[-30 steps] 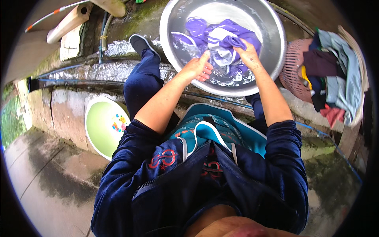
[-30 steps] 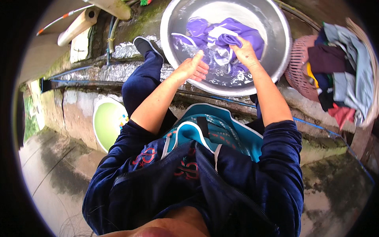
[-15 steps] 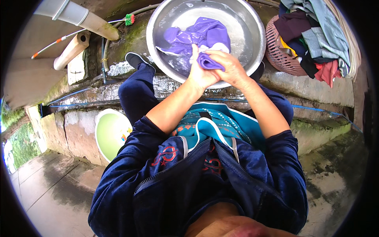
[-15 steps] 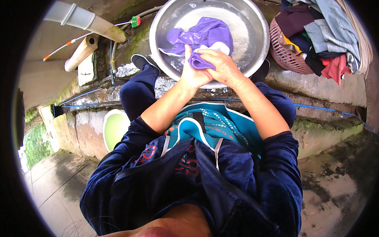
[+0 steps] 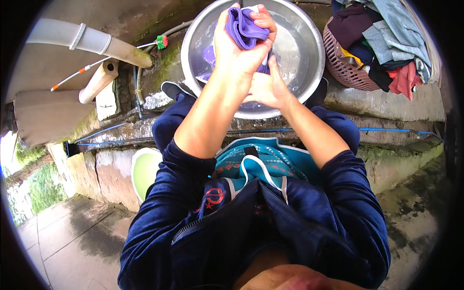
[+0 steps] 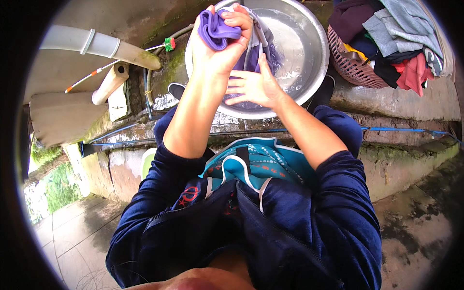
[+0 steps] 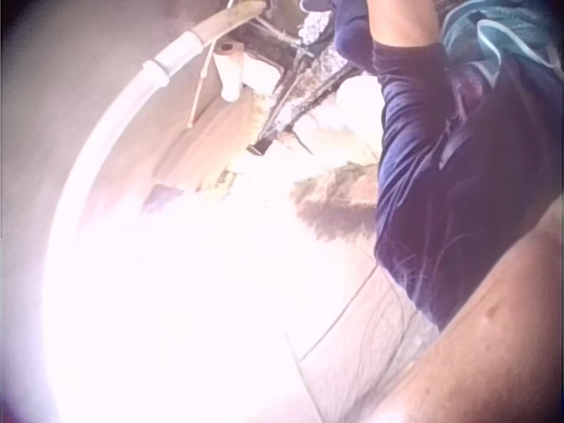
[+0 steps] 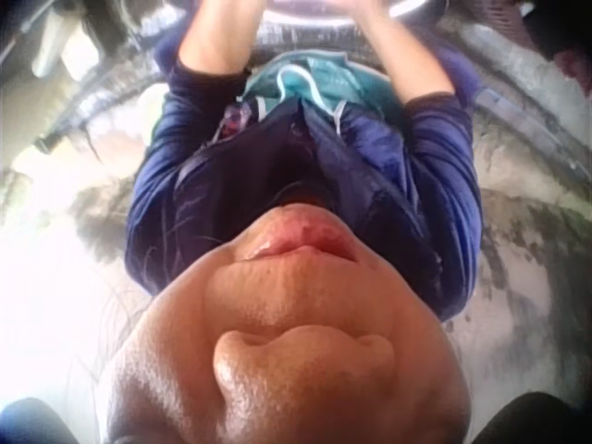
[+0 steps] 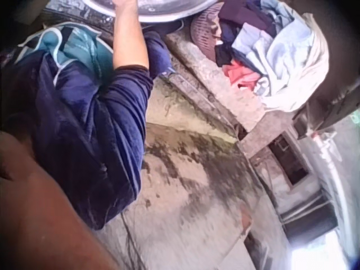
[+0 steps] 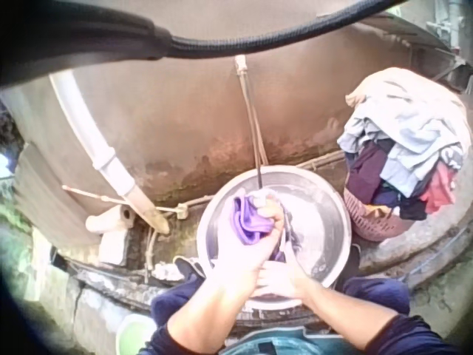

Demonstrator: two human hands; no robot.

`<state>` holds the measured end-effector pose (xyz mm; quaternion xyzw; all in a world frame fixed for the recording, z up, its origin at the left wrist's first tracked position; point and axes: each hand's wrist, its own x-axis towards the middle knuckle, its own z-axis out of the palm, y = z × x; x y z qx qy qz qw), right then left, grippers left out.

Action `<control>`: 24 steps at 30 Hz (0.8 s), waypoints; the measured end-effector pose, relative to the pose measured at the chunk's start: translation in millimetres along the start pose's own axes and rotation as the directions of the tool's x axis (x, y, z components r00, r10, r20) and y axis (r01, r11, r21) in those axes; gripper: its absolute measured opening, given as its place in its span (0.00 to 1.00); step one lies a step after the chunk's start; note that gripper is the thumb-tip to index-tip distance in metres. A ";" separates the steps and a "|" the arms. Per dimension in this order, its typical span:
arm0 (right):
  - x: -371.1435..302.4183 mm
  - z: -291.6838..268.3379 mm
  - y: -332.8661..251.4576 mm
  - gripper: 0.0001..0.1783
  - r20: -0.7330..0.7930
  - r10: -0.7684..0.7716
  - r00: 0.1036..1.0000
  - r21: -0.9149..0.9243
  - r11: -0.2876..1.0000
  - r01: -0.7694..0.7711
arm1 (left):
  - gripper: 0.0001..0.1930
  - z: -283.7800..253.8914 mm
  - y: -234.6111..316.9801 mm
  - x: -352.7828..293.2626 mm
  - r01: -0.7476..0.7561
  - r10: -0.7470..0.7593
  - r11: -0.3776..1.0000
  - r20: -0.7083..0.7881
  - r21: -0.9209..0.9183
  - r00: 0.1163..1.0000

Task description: The person washes a purple garment by hand in a metal basin filled with water. They repeatedly submerge, agitate, and wring the cloth, then lift and squeeze it to remove excess water.

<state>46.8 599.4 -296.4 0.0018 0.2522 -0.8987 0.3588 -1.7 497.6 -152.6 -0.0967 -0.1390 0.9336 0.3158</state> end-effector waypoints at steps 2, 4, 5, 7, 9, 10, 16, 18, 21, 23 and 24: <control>17.8 10.4 -4.8 0.65 0.025 -0.157 0.987 0.044 0.987 0.156 | 0.21 8.7 -18.7 -10.5 0.082 -0.074 0.994 0.109 -0.078 0.991; 36.1 19.0 -29.5 0.62 -0.016 -0.248 0.969 0.134 0.959 0.248 | 0.23 3.8 -29.4 -27.5 0.117 -0.108 0.984 0.072 -0.131 0.992; 44.5 23.2 -40.5 0.60 -0.039 -0.288 0.957 0.184 0.939 0.290 | 0.24 -1.6 -28.4 -39.0 0.192 -0.178 0.969 0.099 -0.158 0.979; 54.9 27.5 -51.7 0.58 -0.062 -0.392 0.918 0.221 0.891 0.396 | 0.26 -20.2 -21.6 -61.3 0.203 -0.205 0.974 -0.010 -0.106 0.979; 62.2 26.5 -56.8 0.56 0.122 -0.369 0.922 0.301 0.898 0.320 | 0.31 -39.7 -8.1 -79.6 0.115 -0.051 0.959 -0.241 0.261 0.969; 65.1 24.0 -57.5 0.52 0.227 -0.285 0.931 0.395 0.901 0.179 | 0.31 -47.8 0.6 -85.5 0.120 0.002 0.834 -0.221 0.538 0.975; 73.5 -0.3 -58.8 0.26 0.055 -0.259 0.964 0.041 0.966 0.257 | 0.23 -64.2 44.4 -71.3 0.123 0.200 -0.679 0.022 0.724 0.979; 70.9 -4.4 -55.8 0.12 -0.031 -0.330 0.943 -0.143 0.936 0.323 | 0.25 -65.3 48.4 -61.9 0.188 0.202 -0.881 -0.015 0.435 0.979; 69.1 -7.0 -49.8 0.13 -0.188 -0.363 0.912 -0.393 0.879 0.269 | 0.25 -68.7 47.4 -45.2 0.261 0.253 -0.963 -0.104 0.068 0.962; 69.1 -11.3 -44.5 0.13 -0.374 -0.377 0.848 -0.479 0.861 0.172 | 0.24 -74.0 43.1 -37.9 0.288 0.300 -0.953 -0.169 -0.090 0.939; 70.1 -14.9 -43.0 0.14 -0.414 -0.395 0.820 -0.517 0.844 0.146 | 0.24 -76.1 41.7 -33.7 0.291 0.312 -0.948 -0.197 -0.129 0.930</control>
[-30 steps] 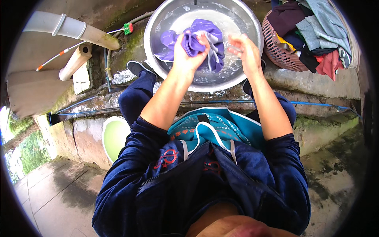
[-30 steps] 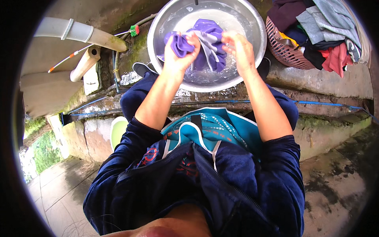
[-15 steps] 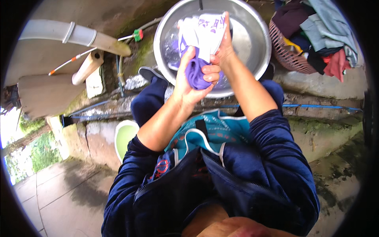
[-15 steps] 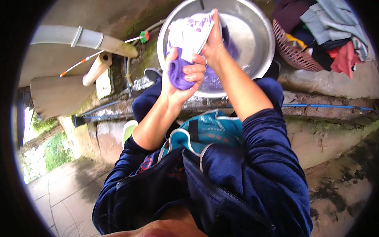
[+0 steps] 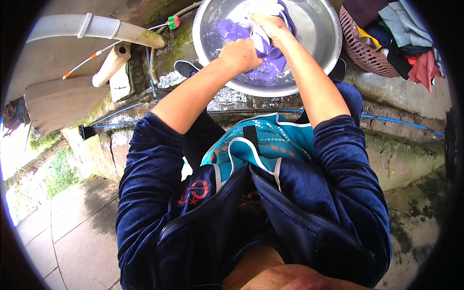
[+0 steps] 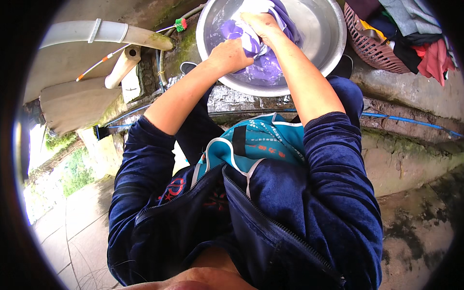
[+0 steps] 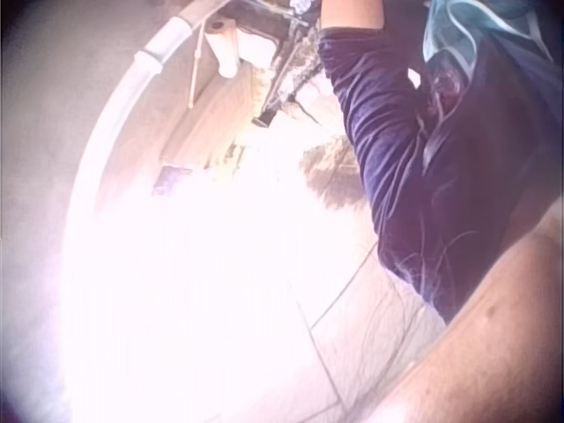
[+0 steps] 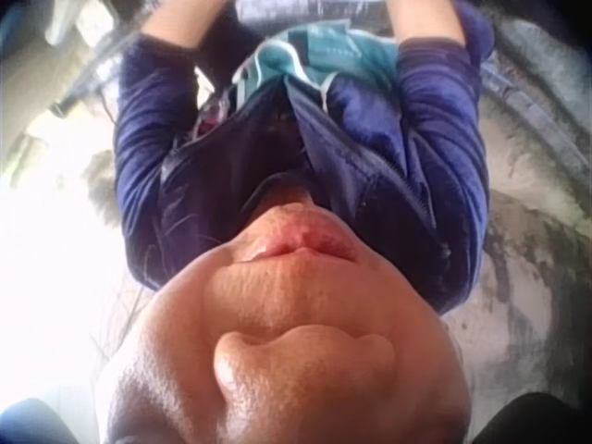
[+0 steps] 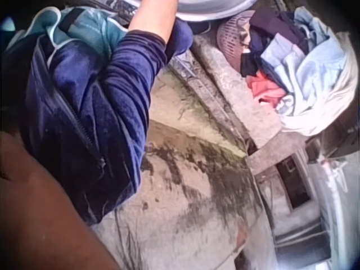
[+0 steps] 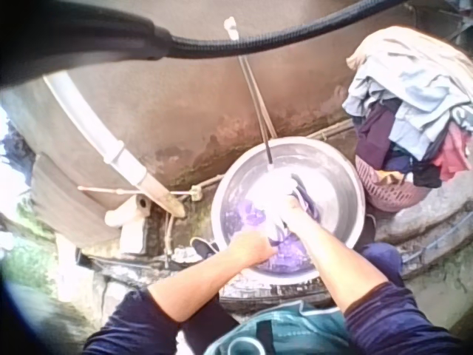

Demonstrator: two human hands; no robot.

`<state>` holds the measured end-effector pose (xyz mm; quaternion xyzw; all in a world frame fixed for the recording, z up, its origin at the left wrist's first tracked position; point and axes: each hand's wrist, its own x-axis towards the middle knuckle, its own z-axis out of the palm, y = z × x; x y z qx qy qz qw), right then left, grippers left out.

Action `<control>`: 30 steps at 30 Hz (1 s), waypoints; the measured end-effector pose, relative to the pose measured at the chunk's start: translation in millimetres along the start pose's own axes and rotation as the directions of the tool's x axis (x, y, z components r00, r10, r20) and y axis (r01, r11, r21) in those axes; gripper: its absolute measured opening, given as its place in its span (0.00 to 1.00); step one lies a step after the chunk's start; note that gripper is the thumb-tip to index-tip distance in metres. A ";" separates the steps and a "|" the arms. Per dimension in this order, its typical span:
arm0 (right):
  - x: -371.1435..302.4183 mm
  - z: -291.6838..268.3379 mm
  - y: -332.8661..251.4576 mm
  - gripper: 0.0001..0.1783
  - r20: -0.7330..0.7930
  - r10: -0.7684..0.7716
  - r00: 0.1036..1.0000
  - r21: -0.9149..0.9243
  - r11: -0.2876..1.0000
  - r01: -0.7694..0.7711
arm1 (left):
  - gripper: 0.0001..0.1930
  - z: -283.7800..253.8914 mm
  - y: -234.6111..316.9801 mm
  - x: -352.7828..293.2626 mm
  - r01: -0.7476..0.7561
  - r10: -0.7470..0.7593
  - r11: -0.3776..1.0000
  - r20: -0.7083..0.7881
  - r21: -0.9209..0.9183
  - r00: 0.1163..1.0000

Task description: The person washes a purple garment by hand in a metal basin filled with water. They repeatedly submerge, agitate, and wring the cloth, then lift and squeeze it to remove excess water.

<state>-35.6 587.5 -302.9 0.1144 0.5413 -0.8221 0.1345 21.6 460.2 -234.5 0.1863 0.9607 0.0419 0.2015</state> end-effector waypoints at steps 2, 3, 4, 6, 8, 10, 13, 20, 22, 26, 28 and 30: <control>5.5 -4.3 8.7 0.14 -0.043 -0.041 0.998 -0.140 0.990 0.035 | 0.24 3.3 5.3 6.0 0.004 -0.008 0.997 0.050 0.075 0.999; 8.1 -8.0 14.3 0.14 -0.081 -0.040 0.996 -0.211 0.977 0.023 | 0.24 5.4 7.3 8.4 0.008 -0.016 0.996 0.080 0.092 0.997; 9.4 -13.3 20.8 0.13 -0.080 -0.051 0.996 -0.243 0.969 0.030 | 0.24 8.2 9.5 10.7 0.011 -0.023 0.994 0.110 0.106 0.994; 12.6 -20.1 33.6 0.12 -0.089 -0.076 0.993 -0.404 0.914 0.034 | 0.24 15.1 13.5 12.7 -0.008 -0.008 0.993 0.140 0.117 0.990; 14.8 -22.7 41.0 0.12 -0.071 -0.098 0.993 -0.373 0.926 0.065 | 0.24 22.0 18.3 12.3 -0.006 -0.012 0.993 0.151 0.120 0.988; 13.0 -24.5 38.2 0.11 -0.047 -0.079 0.996 -0.157 0.985 0.070 | 0.24 18.9 15.3 11.3 -0.012 -0.004 0.994 0.143 0.108 0.990; 7.3 -23.6 13.5 0.14 -0.077 0.007 0.997 0.324 0.946 0.018 | 0.26 -1.4 -4.4 11.7 -0.010 0.031 0.983 0.113 -0.181 0.993; -48.4 -4.1 3.1 0.19 -0.149 -0.450 0.880 0.025 0.888 0.459 | 0.33 10.6 -68.3 18.9 0.208 0.344 -0.833 -0.187 -0.512 0.920; -49.1 4.1 11.8 0.19 -0.098 -0.242 0.965 0.402 0.878 0.261 | 0.25 62.9 -37.5 24.7 0.044 -0.036 -0.909 0.183 -0.414 0.983; -54.8 5.4 35.7 0.18 -0.048 0.142 0.989 0.495 0.863 -0.100 | 0.17 100.0 -3.9 29.2 -0.014 -0.266 -0.762 0.293 -0.648 0.918; -65.0 3.6 48.3 0.18 0.040 0.218 0.975 0.387 0.897 -0.216 | 0.17 90.4 -1.0 19.2 -0.018 -0.262 -0.761 0.283 -0.648 0.923; -76.0 -2.2 55.7 0.23 0.097 0.277 0.956 -0.022 0.961 -0.276 | 0.17 76.5 -0.4 5.0 -0.016 -0.234 -0.767 0.256 -0.642 0.938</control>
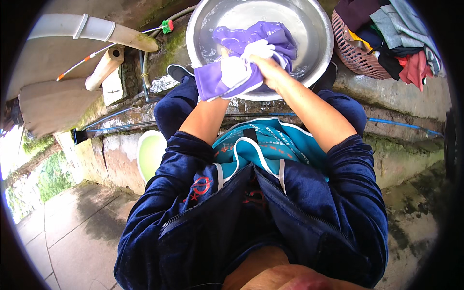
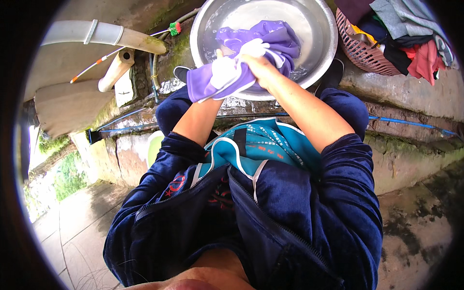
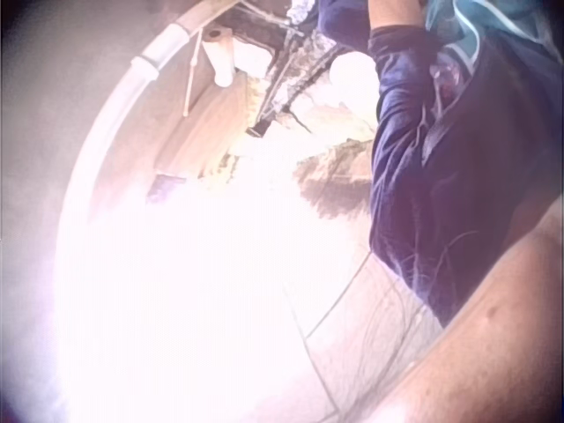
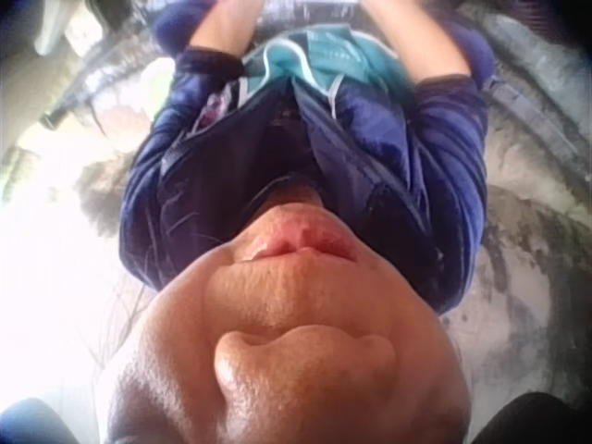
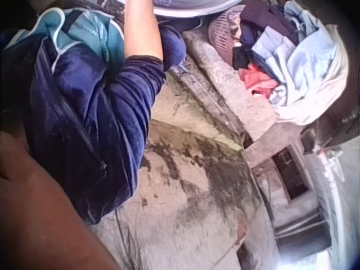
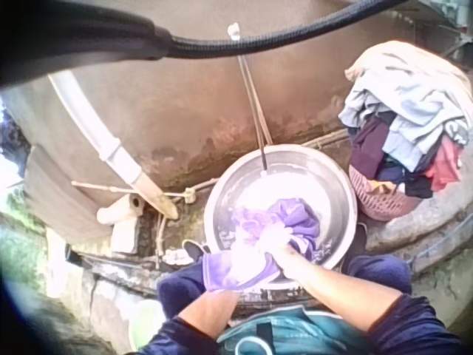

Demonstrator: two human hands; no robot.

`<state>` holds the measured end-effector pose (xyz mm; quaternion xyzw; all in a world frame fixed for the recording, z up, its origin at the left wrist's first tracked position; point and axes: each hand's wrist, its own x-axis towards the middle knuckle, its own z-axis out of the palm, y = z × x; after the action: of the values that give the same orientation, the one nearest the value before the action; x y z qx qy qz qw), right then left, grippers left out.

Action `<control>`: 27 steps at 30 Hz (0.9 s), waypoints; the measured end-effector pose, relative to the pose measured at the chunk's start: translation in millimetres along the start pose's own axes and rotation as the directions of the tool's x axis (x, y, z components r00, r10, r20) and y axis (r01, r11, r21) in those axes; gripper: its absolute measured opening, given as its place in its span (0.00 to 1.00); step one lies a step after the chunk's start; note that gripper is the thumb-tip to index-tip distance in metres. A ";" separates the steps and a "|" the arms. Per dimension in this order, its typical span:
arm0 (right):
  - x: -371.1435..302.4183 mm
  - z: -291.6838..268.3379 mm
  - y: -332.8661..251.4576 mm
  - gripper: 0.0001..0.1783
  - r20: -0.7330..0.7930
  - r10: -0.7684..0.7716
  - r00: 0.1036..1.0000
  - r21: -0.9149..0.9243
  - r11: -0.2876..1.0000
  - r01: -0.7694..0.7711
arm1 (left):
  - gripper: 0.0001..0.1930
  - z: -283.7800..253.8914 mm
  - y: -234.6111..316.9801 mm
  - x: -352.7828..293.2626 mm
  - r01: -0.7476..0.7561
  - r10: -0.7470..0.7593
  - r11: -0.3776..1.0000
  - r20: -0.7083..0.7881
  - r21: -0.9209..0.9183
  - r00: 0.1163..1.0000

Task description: The person washes a purple garment by hand in a metal basin filled with water. They repeatedly submerge, agitate, and wring the cloth, then lift and squeeze it to remove excess water.

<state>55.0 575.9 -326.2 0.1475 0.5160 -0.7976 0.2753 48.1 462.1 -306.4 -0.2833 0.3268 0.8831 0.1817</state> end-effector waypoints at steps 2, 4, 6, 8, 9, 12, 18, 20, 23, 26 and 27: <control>-8.6 -5.1 4.9 0.30 0.095 -0.009 0.995 -0.658 0.750 0.069 | 0.17 2.7 1.6 -13.0 0.012 -0.012 1.000 0.026 0.003 1.000; -14.8 -9.3 1.2 0.31 0.170 0.058 0.984 -0.935 0.326 0.143 | 0.17 3.2 -1.5 -20.5 0.022 -0.022 1.000 0.052 0.012 0.998; -21.2 -6.2 -7.2 0.32 0.083 0.142 0.986 -0.996 -0.006 0.084 | 0.17 1.9 -8.2 -24.7 0.031 -0.032 0.999 0.066 0.019 0.997; -31.9 -0.6 -19.6 0.34 0.107 0.115 0.988 -0.967 -0.221 0.131 | 0.17 0.1 -13.0 -28.0 0.046 -0.046 0.999 0.073 0.009 0.996; -37.4 2.8 -28.2 0.34 0.113 0.096 0.989 -0.968 -0.214 0.131 | 0.17 -0.7 -14.5 -29.5 0.049 -0.050 0.999 0.077 0.010 0.996; -49.8 12.2 -58.4 0.38 0.136 0.036 0.990 -0.986 -0.092 0.139 | 0.17 -2.5 -16.9 -34.2 0.056 -0.057 0.998 0.092 0.008 0.994; -42.9 -24.0 -92.1 0.37 0.303 -0.151 0.941 -0.733 0.594 0.331 | 0.17 8.4 -3.1 -20.2 -0.004 -0.001 0.999 0.103 0.045 0.995; -33.2 -33.9 -95.0 0.39 0.138 -0.308 0.941 -0.552 0.765 0.331 | 0.17 21.9 15.5 -10.9 -0.035 0.028 0.998 0.126 0.059 0.992; -27.8 -54.2 -111.0 0.39 -0.068 -0.443 0.894 -0.148 0.891 0.430 | 0.18 44.8 50.6 -11.6 -0.103 0.087 0.993 0.217 0.063 0.972; -34.3 -69.2 -115.5 0.40 0.273 -0.493 0.826 0.145 0.870 0.472 | 0.18 62.1 75.1 -24.3 -0.167 0.138 0.984 0.314 0.065 0.939; -26.7 -62.4 -109.6 0.48 0.758 -0.471 0.452 0.476 0.872 0.111 | 0.18 64.5 80.5 -28.7 -0.180 0.150 0.982 0.339 0.058 0.929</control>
<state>8.6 674.6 -257.5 -0.3110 0.1741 -0.8788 0.3173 4.9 444.0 -210.1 -0.0933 0.3528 0.9151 0.1715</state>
